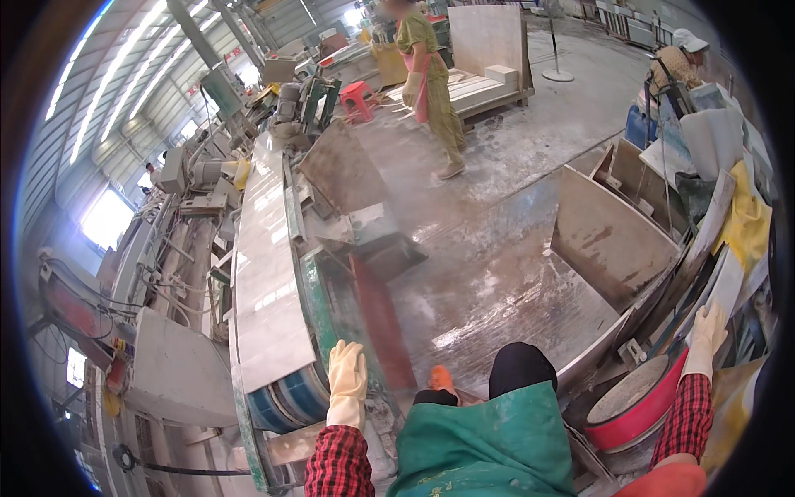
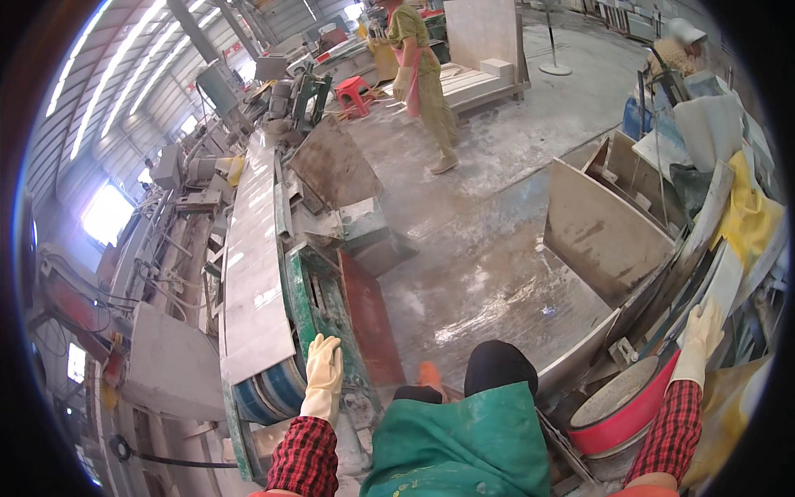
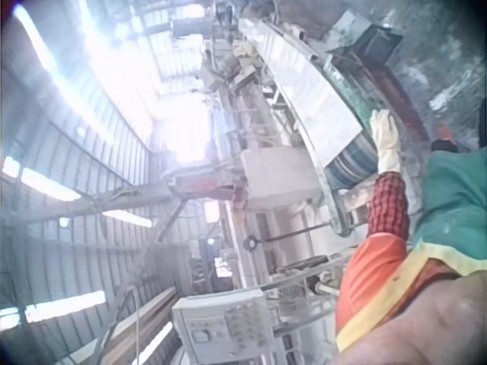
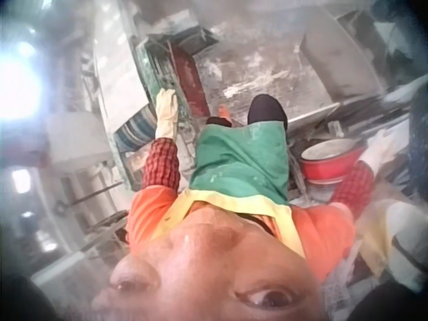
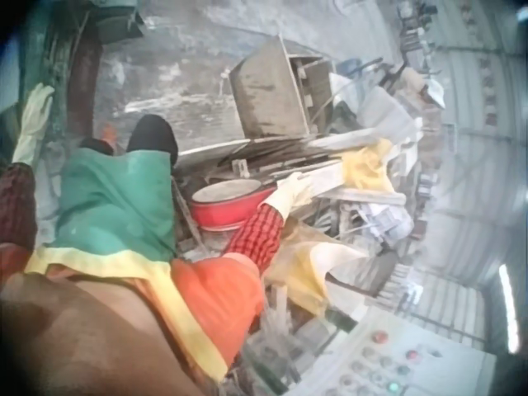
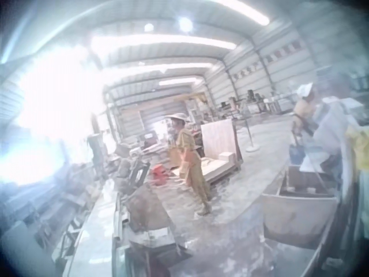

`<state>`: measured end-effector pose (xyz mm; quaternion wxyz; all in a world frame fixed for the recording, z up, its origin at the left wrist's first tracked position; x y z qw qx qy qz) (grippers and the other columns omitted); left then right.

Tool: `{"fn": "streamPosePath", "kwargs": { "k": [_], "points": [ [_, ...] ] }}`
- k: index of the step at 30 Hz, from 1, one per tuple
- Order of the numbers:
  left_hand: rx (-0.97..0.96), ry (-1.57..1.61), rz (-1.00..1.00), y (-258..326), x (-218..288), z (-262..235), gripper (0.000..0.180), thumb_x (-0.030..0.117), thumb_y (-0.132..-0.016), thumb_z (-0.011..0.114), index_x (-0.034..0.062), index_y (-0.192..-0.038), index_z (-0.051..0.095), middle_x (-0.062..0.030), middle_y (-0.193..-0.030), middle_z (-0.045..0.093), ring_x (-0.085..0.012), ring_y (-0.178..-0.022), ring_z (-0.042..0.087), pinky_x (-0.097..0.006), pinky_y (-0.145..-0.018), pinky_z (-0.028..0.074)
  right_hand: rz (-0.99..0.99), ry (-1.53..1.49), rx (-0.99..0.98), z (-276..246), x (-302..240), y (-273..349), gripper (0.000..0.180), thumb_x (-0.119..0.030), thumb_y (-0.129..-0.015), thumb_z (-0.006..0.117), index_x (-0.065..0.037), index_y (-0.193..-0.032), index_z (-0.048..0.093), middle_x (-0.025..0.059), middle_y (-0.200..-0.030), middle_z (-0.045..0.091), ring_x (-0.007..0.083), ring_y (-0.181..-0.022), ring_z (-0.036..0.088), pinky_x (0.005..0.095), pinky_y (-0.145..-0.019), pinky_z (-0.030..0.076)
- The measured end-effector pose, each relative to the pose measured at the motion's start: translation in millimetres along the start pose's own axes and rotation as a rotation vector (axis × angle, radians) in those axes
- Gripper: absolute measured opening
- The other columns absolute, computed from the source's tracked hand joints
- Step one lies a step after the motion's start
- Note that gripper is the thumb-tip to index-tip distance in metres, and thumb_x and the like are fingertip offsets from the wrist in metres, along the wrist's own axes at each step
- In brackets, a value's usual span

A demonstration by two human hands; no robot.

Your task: The person repeatedly picks up rectangular panels from a conveyor belt and places them into a nearby bin. The person handles the panels one at a time, moving them from the moving belt to a collection area.

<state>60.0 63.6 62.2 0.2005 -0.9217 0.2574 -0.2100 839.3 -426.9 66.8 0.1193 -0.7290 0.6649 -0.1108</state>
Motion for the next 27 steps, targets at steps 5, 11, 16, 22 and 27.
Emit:
{"fn": "streamPosePath", "kwargs": {
  "k": [5,11,16,22,27],
  "points": [
    [-0.021,0.009,-0.004,2,1,-4,0.020,0.009,-0.090,0.066,0.0062,-0.109,0.071,-0.0154,-0.116,0.071,-0.0421,-0.123,0.059,-0.051,-0.111,0.041,0.020,0.025,-0.091,-1,-8,7,0.055,-0.042,-0.102,0.048,-0.025,-0.154,0.041,0.0035,-0.158,0.045,0.0231,-0.146,0.040,0.0651,-0.112,0.034],
    [0.003,0.013,-0.002,1,0,-6,0.016,0.010,-0.090,0.066,0.0069,-0.104,0.072,-0.0143,-0.113,0.072,-0.0413,-0.123,0.059,-0.051,-0.110,0.042,-0.007,-0.011,-0.043,9,3,6,0.055,-0.041,-0.102,0.049,-0.024,-0.154,0.043,0.0013,-0.160,0.043,0.0232,-0.146,0.041,0.0629,-0.110,0.037],
    [0.005,0.011,-0.019,-1,4,-10,0.016,0.011,-0.090,0.067,0.0080,-0.104,0.073,-0.0132,-0.112,0.073,-0.0404,-0.123,0.060,-0.050,-0.110,0.043,-0.023,-0.009,-0.026,10,7,10,0.053,-0.042,-0.102,0.050,-0.023,-0.152,0.046,0.0017,-0.157,0.046,0.0246,-0.144,0.043,0.0624,-0.107,0.040],
    [0.025,-0.002,-0.044,3,-1,-12,0.013,0.011,-0.091,0.067,0.0087,-0.101,0.074,-0.0128,-0.111,0.073,-0.0397,-0.123,0.061,-0.050,-0.109,0.044,-0.042,-0.006,-0.051,-14,-13,28,0.052,-0.042,-0.102,0.051,-0.022,-0.149,0.048,0.0042,-0.152,0.050,0.0267,-0.141,0.046,0.0621,-0.106,0.041],
    [0.037,0.020,-0.021,1,-1,-7,0.013,0.012,-0.092,0.066,0.0087,-0.101,0.074,-0.0121,-0.110,0.073,-0.0396,-0.123,0.061,-0.050,-0.110,0.043,-0.061,0.001,-0.012,-19,-11,30,0.053,-0.040,-0.101,0.052,-0.018,-0.148,0.049,0.0053,-0.150,0.052,0.0281,-0.139,0.048,0.0603,-0.105,0.042]
  ]
}}
Point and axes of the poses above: each hand's wrist, its own y-axis away from the middle knuckle, its own z-axis out of the palm, x = y × z, the point moved 9 cm from there along -y, towards the middle knuckle
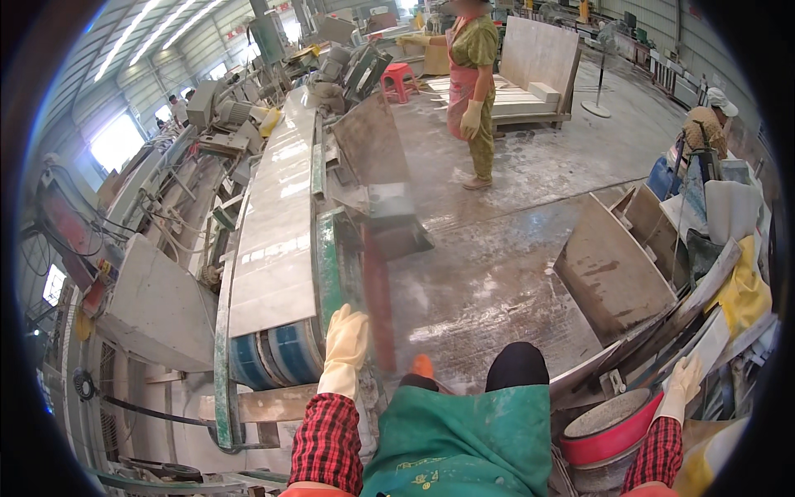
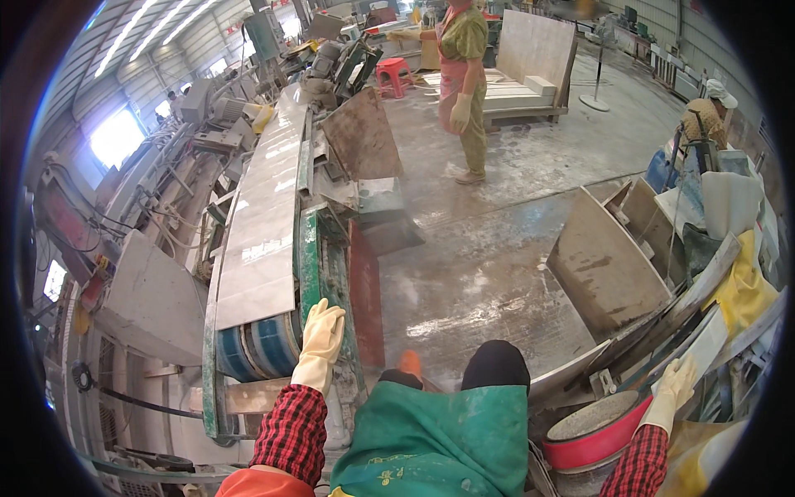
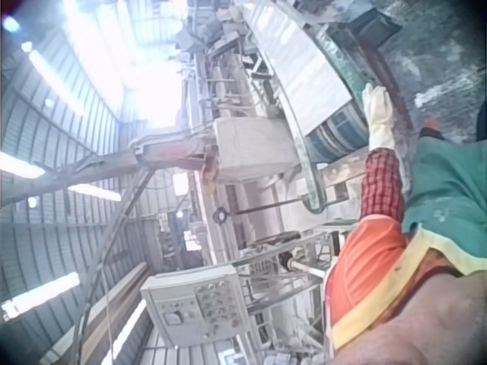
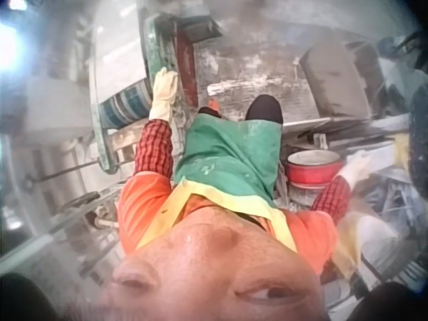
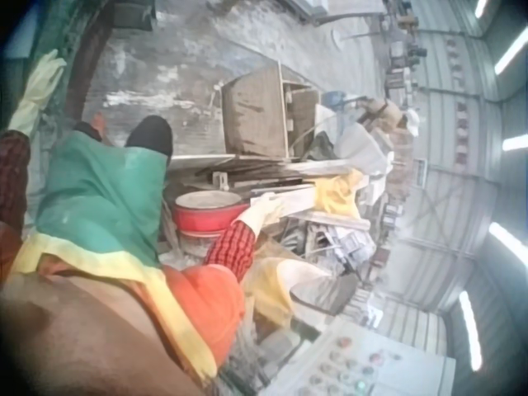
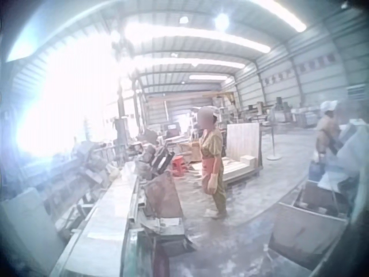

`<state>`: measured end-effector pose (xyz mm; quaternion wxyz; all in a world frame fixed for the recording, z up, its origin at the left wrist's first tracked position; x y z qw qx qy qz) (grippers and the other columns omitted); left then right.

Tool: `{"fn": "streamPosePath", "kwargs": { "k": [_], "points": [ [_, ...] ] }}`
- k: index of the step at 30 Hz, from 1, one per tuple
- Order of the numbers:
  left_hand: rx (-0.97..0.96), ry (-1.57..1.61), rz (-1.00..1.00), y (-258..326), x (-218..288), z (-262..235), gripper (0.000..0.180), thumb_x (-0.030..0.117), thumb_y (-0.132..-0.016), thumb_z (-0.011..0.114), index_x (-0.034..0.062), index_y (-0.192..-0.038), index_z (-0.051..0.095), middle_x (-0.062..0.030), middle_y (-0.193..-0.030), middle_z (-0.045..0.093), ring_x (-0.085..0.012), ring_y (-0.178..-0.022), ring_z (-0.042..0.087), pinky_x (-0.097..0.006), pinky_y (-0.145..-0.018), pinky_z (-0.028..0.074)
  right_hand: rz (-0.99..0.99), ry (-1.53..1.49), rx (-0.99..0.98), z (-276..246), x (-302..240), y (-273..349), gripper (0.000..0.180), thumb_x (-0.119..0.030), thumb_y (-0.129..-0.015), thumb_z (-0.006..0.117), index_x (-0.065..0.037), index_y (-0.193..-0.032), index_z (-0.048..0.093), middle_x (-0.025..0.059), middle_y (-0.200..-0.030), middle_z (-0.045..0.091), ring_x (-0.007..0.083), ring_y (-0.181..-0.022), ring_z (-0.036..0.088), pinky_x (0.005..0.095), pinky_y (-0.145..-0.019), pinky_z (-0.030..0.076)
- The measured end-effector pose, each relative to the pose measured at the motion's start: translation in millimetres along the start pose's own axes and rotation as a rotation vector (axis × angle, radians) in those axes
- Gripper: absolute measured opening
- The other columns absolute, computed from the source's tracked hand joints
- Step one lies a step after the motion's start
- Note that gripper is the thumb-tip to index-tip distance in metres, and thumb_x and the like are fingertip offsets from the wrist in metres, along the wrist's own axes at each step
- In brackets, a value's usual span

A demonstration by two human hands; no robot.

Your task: The person repeatedly picks up rectangular panels from a conveyor belt and places them into a nearby bin. The person handles the panels one at a time, moving them from the moving belt to a collection area.

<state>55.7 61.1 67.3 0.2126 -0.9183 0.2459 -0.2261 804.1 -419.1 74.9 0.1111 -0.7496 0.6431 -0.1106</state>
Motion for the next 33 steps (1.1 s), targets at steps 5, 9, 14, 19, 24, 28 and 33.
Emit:
{"fn": "streamPosePath", "kwargs": {
  "k": [5,9,14,19,24,28,33],
  "points": [
    [-0.024,0.002,-0.024,0,-1,2,0.015,0.015,-0.094,0.063,0.0091,-0.101,0.074,-0.0132,-0.109,0.074,-0.0397,-0.124,0.060,-0.050,-0.109,0.043,-0.001,-0.033,-0.020,2,-2,2,0.053,-0.042,-0.101,0.050,-0.018,-0.148,0.050,0.0060,-0.150,0.052,0.0277,-0.139,0.048,0.0593,-0.106,0.042],
    [-0.043,-0.042,-0.013,-1,2,-2,0.020,0.019,-0.095,0.056,0.0091,-0.098,0.074,-0.0139,-0.105,0.073,-0.0410,-0.116,0.061,-0.051,-0.104,0.045,0.002,-0.019,-0.025,12,0,-4,0.057,-0.046,-0.101,0.047,-0.016,-0.150,0.049,0.0089,-0.153,0.050,0.0284,-0.141,0.046,0.0525,-0.110,0.041],
    [-0.008,-0.030,0.003,-2,-7,13,0.020,0.022,-0.097,0.060,0.0078,-0.097,0.075,-0.0140,-0.108,0.074,-0.0388,-0.122,0.061,-0.049,-0.111,0.043,-0.005,0.053,-0.163,44,32,-13,0.064,-0.052,-0.104,0.040,-0.012,-0.153,0.045,0.0119,-0.157,0.046,0.0311,-0.142,0.045,0.0441,-0.115,0.038],
    [-0.074,0.037,-0.078,5,-9,-2,0.018,0.017,-0.096,0.062,0.0059,-0.099,0.075,-0.0135,-0.111,0.073,-0.0395,-0.125,0.058,-0.047,-0.111,0.043,-0.017,-0.085,-0.121,54,24,-20,0.063,-0.047,-0.104,0.042,-0.009,-0.154,0.043,0.0123,-0.156,0.047,0.0302,-0.143,0.045,0.0453,-0.115,0.037],
    [-0.070,0.026,-0.072,3,-7,-4,0.016,0.014,-0.093,0.064,0.0063,-0.102,0.074,-0.0117,-0.112,0.072,-0.0412,-0.124,0.056,-0.048,-0.106,0.045,-0.025,-0.220,-0.151,63,24,-21,0.055,-0.040,-0.101,0.052,-0.008,-0.146,0.051,0.0137,-0.141,0.057,0.0287,-0.126,0.054,0.0425,-0.106,0.042],
    [-0.078,0.041,-0.062,1,-6,-3,0.016,0.014,-0.093,0.063,0.0059,-0.102,0.073,-0.0117,-0.113,0.072,-0.0410,-0.125,0.055,-0.048,-0.107,0.044,-0.072,-0.488,-0.148,56,24,-8,0.044,-0.037,-0.098,0.055,-0.007,-0.129,0.065,0.0176,-0.111,0.072,0.0266,-0.091,0.069,0.0403,-0.081,0.056],
    [-0.064,0.048,-0.055,4,-10,-3,0.017,0.015,-0.092,0.064,0.0062,-0.102,0.074,-0.0115,-0.112,0.072,-0.0406,-0.124,0.056,-0.047,-0.107,0.044,-0.120,-0.545,-0.141,15,0,20,0.042,-0.035,-0.100,0.055,-0.004,-0.126,0.065,0.0170,-0.110,0.070,0.0270,-0.090,0.068,0.0392,-0.080,0.057]
  ]
}}
Point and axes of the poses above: each hand's wrist, its own y-axis away from the middle knuckle, its own z-axis out of the palm, x = y × z, the point moved 9 cm from there along -y, towards the middle knuckle
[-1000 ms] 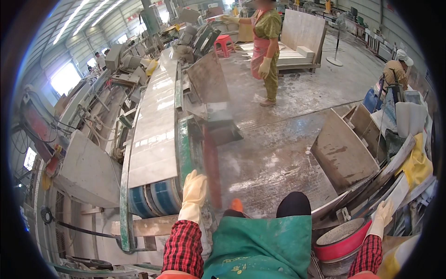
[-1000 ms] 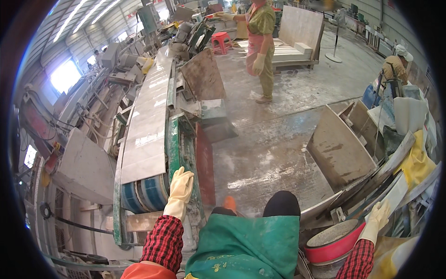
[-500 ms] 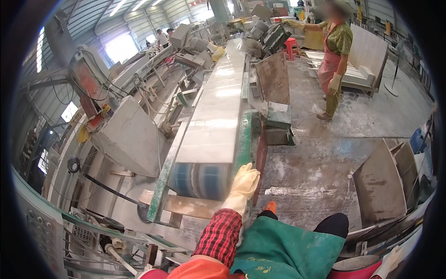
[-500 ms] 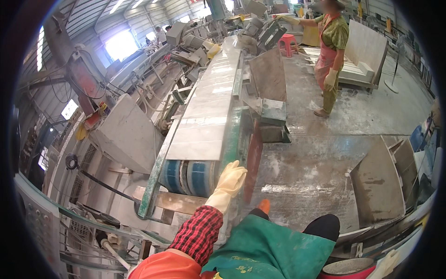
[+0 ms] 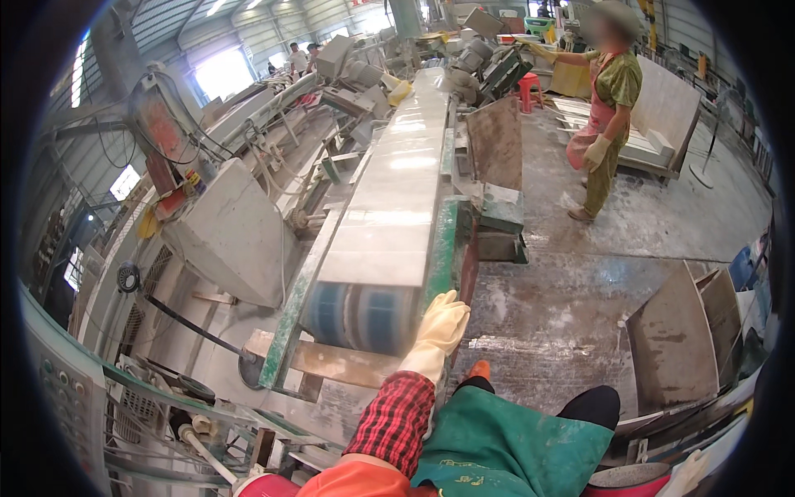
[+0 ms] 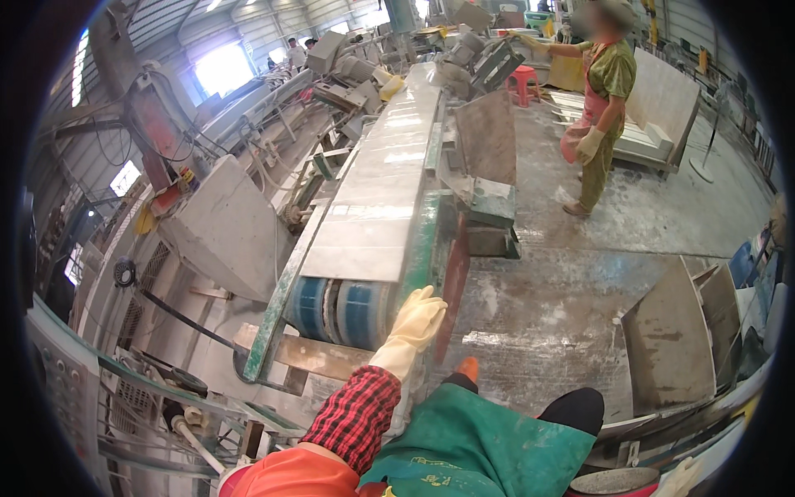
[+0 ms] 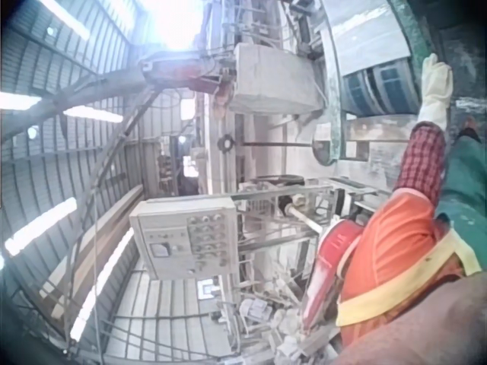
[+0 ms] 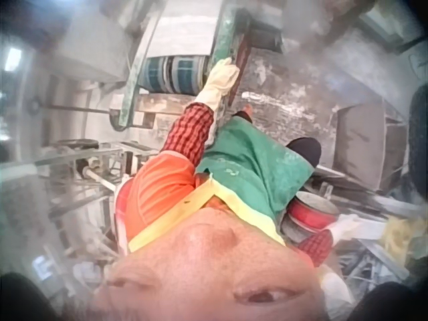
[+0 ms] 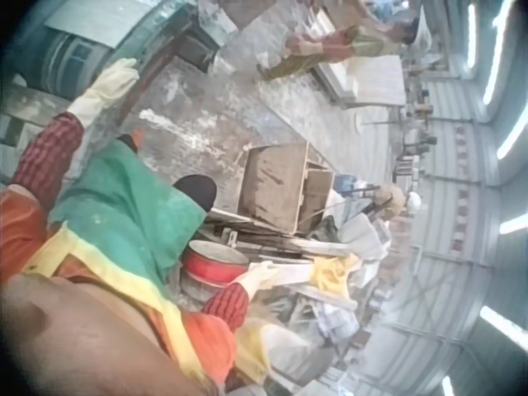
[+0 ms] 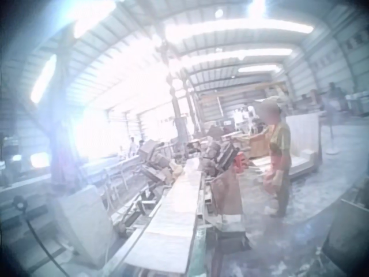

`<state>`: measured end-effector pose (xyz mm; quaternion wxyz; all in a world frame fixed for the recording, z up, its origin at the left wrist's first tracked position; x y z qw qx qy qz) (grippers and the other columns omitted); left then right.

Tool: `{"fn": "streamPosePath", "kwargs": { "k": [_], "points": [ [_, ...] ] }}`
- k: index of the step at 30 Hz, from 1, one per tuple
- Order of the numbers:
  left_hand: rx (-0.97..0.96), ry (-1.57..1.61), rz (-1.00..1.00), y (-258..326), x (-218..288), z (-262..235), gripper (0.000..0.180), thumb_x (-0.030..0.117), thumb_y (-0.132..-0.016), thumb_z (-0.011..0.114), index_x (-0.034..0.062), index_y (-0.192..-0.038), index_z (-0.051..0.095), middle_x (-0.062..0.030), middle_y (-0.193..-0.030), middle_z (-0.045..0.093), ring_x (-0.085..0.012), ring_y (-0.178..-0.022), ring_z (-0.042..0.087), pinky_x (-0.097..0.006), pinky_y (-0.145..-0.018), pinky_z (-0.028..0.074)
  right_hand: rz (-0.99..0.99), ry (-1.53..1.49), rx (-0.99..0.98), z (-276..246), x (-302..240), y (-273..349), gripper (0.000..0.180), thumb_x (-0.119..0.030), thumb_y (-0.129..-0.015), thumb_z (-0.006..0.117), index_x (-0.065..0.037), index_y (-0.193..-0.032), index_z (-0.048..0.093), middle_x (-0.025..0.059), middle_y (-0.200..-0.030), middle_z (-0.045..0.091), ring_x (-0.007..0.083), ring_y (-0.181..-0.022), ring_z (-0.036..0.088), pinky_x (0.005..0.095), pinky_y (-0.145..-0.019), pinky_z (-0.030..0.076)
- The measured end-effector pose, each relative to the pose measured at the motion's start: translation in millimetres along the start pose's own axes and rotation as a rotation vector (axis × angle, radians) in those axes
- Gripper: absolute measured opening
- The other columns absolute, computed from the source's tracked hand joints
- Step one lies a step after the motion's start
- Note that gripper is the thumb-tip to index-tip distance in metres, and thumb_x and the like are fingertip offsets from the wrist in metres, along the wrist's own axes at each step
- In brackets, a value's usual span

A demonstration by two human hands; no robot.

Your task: The person repeatedly picks up rectangular panels from a conveyor belt and places them into a nearby bin. The person handles the panels one at a time, moving them from the moving belt to a collection area.

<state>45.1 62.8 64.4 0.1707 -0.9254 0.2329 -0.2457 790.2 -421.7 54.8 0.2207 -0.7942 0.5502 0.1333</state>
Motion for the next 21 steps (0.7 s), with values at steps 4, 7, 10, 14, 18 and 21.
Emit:
{"fn": "streamPosePath", "kwargs": {
  "k": [4,7,10,14,18,21],
  "points": [
    [0.016,0.020,0.002,2,0,-4,0.017,0.015,-0.092,0.064,0.0066,-0.102,0.074,-0.0112,-0.112,0.072,-0.0404,-0.123,0.056,-0.047,-0.107,0.044,-0.034,-0.052,0.010,6,9,1,0.044,-0.036,-0.102,0.054,-0.004,-0.129,0.063,0.0167,-0.115,0.069,0.0264,-0.095,0.068,0.0388,-0.083,0.057],
    [-0.009,0.041,-0.032,1,1,-7,0.017,0.015,-0.092,0.064,0.0067,-0.102,0.074,-0.0111,-0.113,0.072,-0.0401,-0.124,0.056,-0.047,-0.107,0.044,-0.346,0.663,0.306,10,17,-5,0.044,-0.037,-0.102,0.054,-0.004,-0.129,0.063,0.0173,-0.119,0.068,0.0281,-0.099,0.067,0.0403,-0.087,0.055],
    [-0.021,0.070,-0.049,-5,5,-7,0.017,0.015,-0.092,0.064,0.0067,-0.103,0.074,-0.0110,-0.113,0.072,-0.0398,-0.125,0.056,-0.047,-0.108,0.043,-0.735,1.687,0.726,53,40,-5,0.043,-0.038,-0.101,0.055,-0.004,-0.127,0.064,0.0180,-0.121,0.068,0.0304,-0.103,0.065,0.0424,-0.092,0.053],
    [0.009,0.053,-0.046,0,1,-9,0.017,0.015,-0.092,0.064,0.0064,-0.103,0.074,-0.0115,-0.113,0.073,-0.0397,-0.126,0.056,-0.047,-0.109,0.043,-0.779,1.256,0.609,49,33,3,0.043,-0.038,-0.099,0.057,-0.005,-0.125,0.064,0.0183,-0.122,0.067,0.0313,-0.107,0.063,0.0433,-0.095,0.051],
    [0.102,0.043,-0.031,3,2,-14,0.013,0.015,-0.092,0.066,0.0063,-0.094,0.075,-0.0111,-0.105,0.073,-0.0374,-0.121,0.059,-0.046,-0.107,0.045,-0.742,1.061,0.541,45,23,9,0.043,-0.039,-0.097,0.060,-0.006,-0.125,0.064,0.0184,-0.123,0.066,0.0314,-0.110,0.062,0.0436,-0.096,0.049],
    [0.068,0.058,-0.039,1,1,-12,0.014,0.016,-0.092,0.065,0.0063,-0.097,0.075,-0.0115,-0.108,0.073,-0.0384,-0.123,0.058,-0.046,-0.108,0.044,-0.791,1.124,0.618,41,20,14,0.044,-0.039,-0.096,0.062,-0.006,-0.124,0.064,0.0185,-0.123,0.066,0.0314,-0.113,0.060,0.0439,-0.098,0.048]
  ]
}}
Point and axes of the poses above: each hand's wrist, its own y-axis away from the middle knuckle, its own z-axis out of the palm, x = y × z, the point moved 9 cm from there along -y, towards the middle knuckle
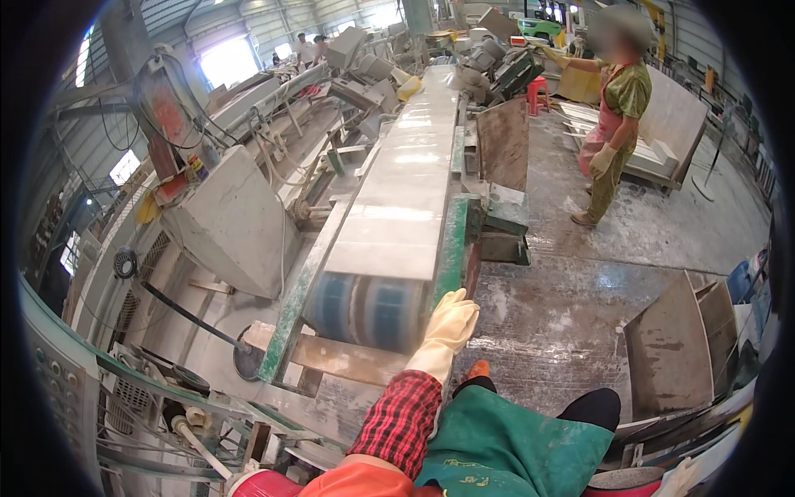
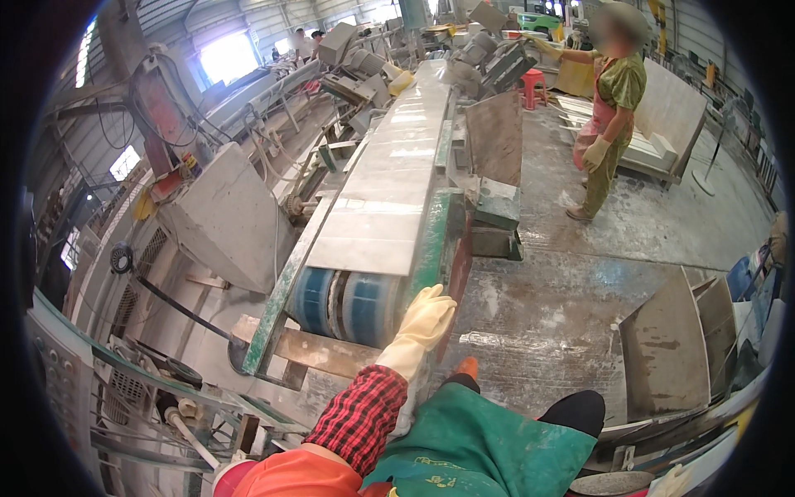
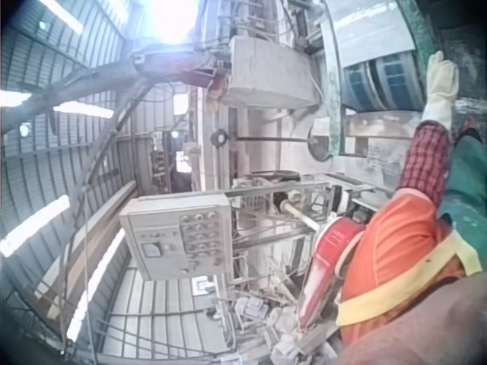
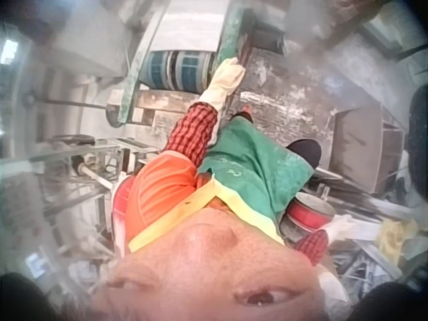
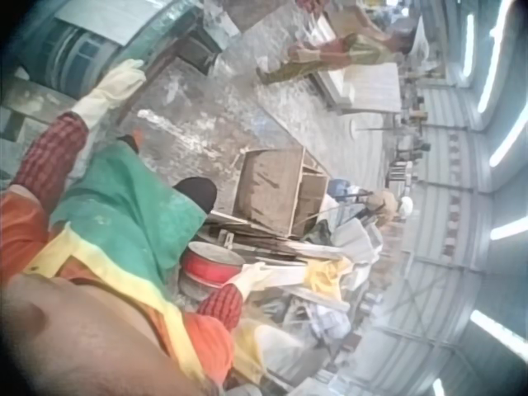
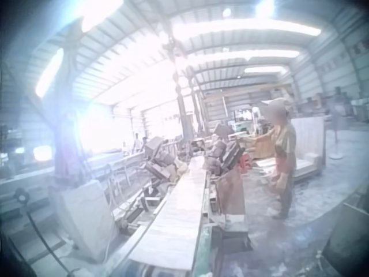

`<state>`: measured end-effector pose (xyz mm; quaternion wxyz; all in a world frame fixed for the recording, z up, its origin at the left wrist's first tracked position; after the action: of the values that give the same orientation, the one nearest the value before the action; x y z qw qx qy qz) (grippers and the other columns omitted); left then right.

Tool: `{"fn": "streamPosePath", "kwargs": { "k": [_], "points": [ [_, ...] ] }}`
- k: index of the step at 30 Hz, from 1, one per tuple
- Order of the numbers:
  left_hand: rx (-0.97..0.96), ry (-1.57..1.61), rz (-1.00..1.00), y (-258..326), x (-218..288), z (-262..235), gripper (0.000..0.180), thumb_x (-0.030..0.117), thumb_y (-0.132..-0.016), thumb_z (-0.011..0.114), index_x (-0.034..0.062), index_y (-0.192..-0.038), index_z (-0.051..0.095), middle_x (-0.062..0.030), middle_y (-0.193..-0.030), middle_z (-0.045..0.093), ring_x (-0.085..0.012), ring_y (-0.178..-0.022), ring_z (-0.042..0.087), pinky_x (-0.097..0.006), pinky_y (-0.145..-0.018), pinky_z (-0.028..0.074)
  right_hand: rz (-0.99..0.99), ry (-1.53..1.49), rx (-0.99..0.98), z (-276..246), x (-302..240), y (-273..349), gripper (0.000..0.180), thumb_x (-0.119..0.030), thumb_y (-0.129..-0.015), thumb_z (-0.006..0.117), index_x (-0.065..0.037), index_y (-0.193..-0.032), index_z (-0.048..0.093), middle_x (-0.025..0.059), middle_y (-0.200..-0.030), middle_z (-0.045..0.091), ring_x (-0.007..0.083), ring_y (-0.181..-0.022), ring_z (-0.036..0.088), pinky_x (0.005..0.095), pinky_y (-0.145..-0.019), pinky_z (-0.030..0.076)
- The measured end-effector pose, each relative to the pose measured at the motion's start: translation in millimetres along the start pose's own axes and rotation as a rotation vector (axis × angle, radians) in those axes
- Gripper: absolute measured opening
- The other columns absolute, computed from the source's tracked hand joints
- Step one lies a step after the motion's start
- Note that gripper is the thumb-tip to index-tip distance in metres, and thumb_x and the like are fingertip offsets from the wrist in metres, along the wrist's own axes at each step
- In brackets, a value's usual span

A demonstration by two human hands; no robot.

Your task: The person repeatedly picks up rectangular panels from a conveyor belt and places them into a nearby bin. The person handles the panels one at a time, moving them from the moving belt to a collection area.

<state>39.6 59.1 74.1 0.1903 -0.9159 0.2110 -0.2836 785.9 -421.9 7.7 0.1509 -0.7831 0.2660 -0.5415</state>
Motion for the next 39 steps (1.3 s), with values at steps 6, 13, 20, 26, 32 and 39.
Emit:
{"fn": "streamPosePath", "kwargs": {
  "k": [6,13,20,26,32,39],
  "points": [
    [-0.042,0.016,-0.014,0,0,1,0.016,0.015,-0.092,0.064,0.0064,-0.102,0.074,-0.0122,-0.113,0.073,-0.0400,-0.126,0.056,-0.047,-0.109,0.043,0.137,-0.372,-0.276,0,5,-8,0.041,-0.032,-0.095,0.066,-0.009,-0.129,0.062,0.0167,-0.126,0.064,0.0294,-0.114,0.060,0.0430,-0.097,0.049],
    [-0.051,0.006,-0.017,5,-3,-2,0.016,0.015,-0.093,0.064,0.0062,-0.102,0.074,-0.0118,-0.114,0.072,-0.0401,-0.126,0.056,-0.047,-0.108,0.043,0.648,-0.868,-0.930,-33,10,-15,0.044,-0.018,-0.095,0.069,-0.013,-0.137,0.057,0.0136,-0.130,0.061,0.0259,-0.115,0.060,0.0412,-0.095,0.052],
    [0.010,0.028,0.007,4,-4,-2,0.014,0.015,-0.093,0.064,0.0060,-0.097,0.074,-0.0109,-0.108,0.073,-0.0385,-0.120,0.059,-0.045,-0.106,0.045,1.151,-1.673,-0.563,-80,3,2,0.045,-0.023,-0.096,0.070,-0.014,-0.139,0.058,0.0147,-0.138,0.056,0.0265,-0.116,0.060,0.0358,-0.085,0.057],
    [-0.015,0.104,-0.024,3,1,-11,0.015,0.016,-0.094,0.064,0.0062,-0.101,0.074,-0.0154,-0.111,0.072,-0.0404,-0.120,0.059,-0.047,-0.106,0.045,1.137,-1.760,-0.436,-153,9,-34,0.044,-0.027,-0.097,0.066,-0.012,-0.138,0.059,0.0149,-0.132,0.061,0.0277,-0.113,0.063,0.0367,-0.085,0.057],
    [0.011,0.129,-0.047,5,-5,-6,0.016,0.016,-0.096,0.064,0.0070,-0.105,0.074,-0.0209,-0.115,0.071,-0.0423,-0.123,0.059,-0.048,-0.109,0.042,1.101,-1.840,-0.372,-173,20,-63,0.045,-0.031,-0.099,0.062,-0.010,-0.138,0.060,0.0151,-0.125,0.067,0.0288,-0.109,0.066,0.0376,-0.085,0.056],
    [0.069,0.319,-0.046,-26,39,9,0.022,0.013,-0.097,0.064,0.0056,-0.116,0.072,-0.0204,-0.123,0.069,-0.0427,-0.123,0.060,-0.043,-0.108,0.046,0.901,-2.097,-0.345,-158,3,-135,0.047,-0.036,-0.101,0.057,-0.007,-0.138,0.061,0.0152,-0.118,0.073,0.0301,-0.105,0.069,0.0386,-0.085,0.056]
  ]
}}
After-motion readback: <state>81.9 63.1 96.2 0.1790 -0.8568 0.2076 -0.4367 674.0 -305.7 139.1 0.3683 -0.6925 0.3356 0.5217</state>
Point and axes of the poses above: each hand's wrist, its own y-axis away from the middle knuckle, its own z-axis out of the palm, x = y × z, the point moved 9 cm from there along -y, towards the middle knuckle
